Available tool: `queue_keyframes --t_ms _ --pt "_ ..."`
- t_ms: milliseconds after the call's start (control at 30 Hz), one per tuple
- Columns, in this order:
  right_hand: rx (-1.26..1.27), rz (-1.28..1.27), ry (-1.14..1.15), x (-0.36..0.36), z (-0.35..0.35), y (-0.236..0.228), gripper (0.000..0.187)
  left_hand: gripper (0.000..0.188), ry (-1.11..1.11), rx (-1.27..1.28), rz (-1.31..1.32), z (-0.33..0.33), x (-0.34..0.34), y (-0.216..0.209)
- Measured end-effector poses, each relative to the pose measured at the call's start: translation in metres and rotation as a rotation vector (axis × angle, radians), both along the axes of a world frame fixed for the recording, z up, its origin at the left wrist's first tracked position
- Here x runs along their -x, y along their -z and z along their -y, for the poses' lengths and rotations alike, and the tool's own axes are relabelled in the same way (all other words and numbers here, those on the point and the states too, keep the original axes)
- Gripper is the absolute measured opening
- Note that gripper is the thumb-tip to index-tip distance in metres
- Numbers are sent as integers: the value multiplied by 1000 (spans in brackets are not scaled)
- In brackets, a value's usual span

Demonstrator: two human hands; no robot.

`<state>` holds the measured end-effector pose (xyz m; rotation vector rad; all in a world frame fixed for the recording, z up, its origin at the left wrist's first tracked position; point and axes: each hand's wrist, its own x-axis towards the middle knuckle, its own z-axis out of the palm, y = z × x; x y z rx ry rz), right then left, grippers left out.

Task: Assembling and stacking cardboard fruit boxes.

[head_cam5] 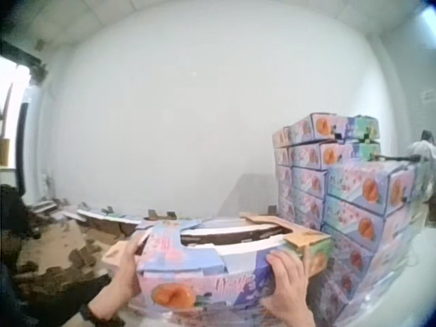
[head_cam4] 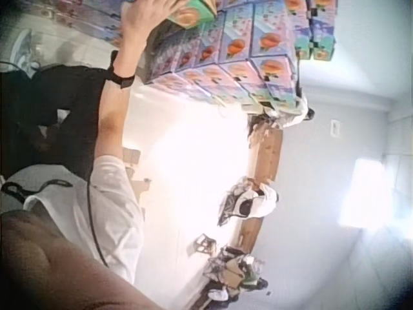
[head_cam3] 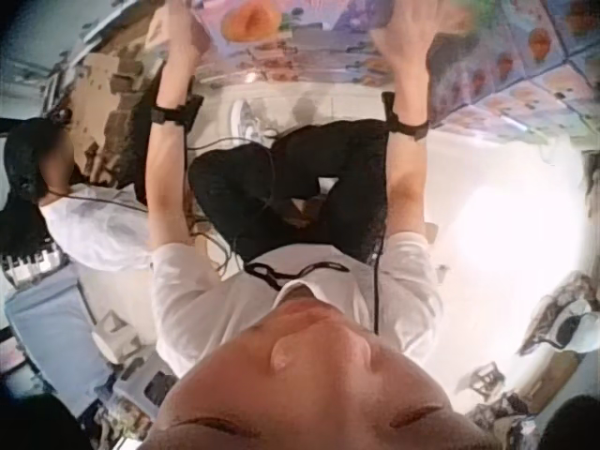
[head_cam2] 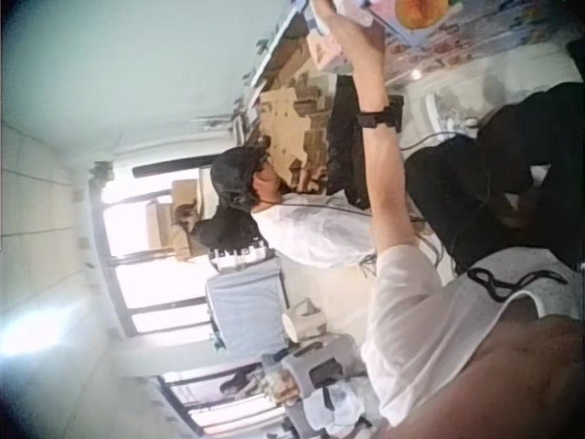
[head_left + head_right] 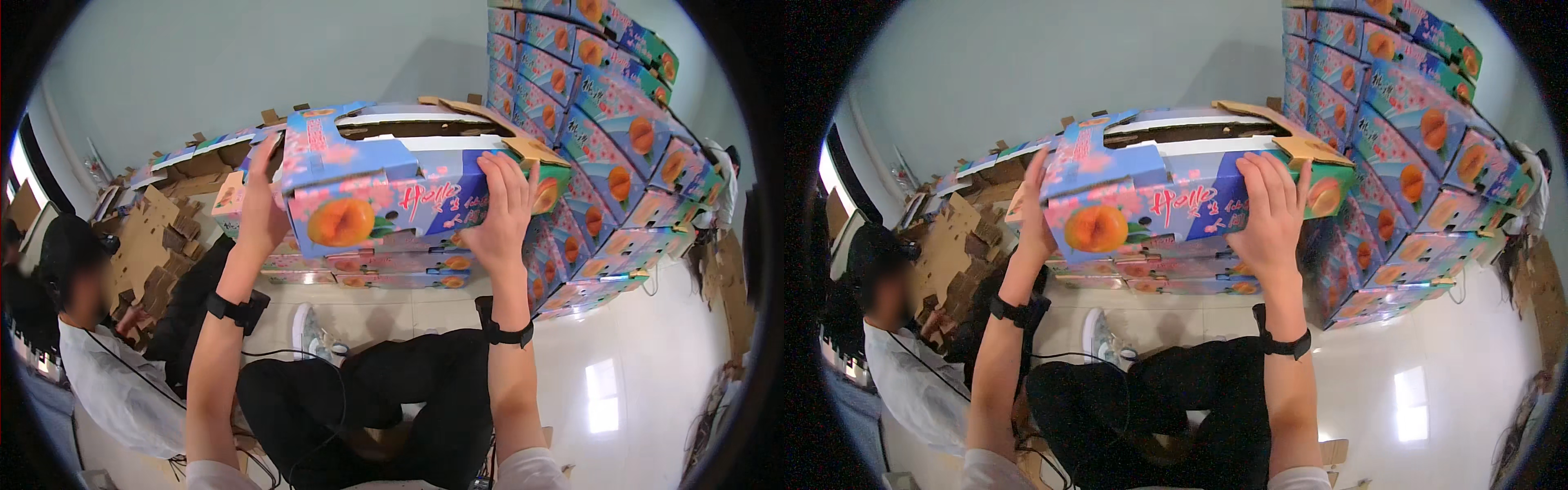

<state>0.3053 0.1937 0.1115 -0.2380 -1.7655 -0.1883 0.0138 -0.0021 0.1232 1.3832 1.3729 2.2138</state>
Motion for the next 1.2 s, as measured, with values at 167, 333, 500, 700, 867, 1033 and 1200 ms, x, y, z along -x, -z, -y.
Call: queue_keyframes --t_ms 167,333,500,700,867,1033,1200 --pt "-84 -9 39 -12 12 -57 81 97 -549 305 -703 37 35 50" --pt "-316 -80 87 -31 30 -159 86 90 -834 627 -896 50 40 107" --pt "-496 -123 346 -106 19 -239 91 87 -768 605 -791 30 33 140" --pt "-504 -167 779 -211 -47 -284 90 83 -790 589 -738 40 19 146" --pt "-374 -55 925 -308 -139 -268 82 81 -807 494 -701 38 23 154" --pt "-243 129 927 -319 -172 -219 80 78 -815 460 -674 40 22 149" --pt "-160 158 859 -335 -200 -224 90 77 -794 417 -682 37 13 144"
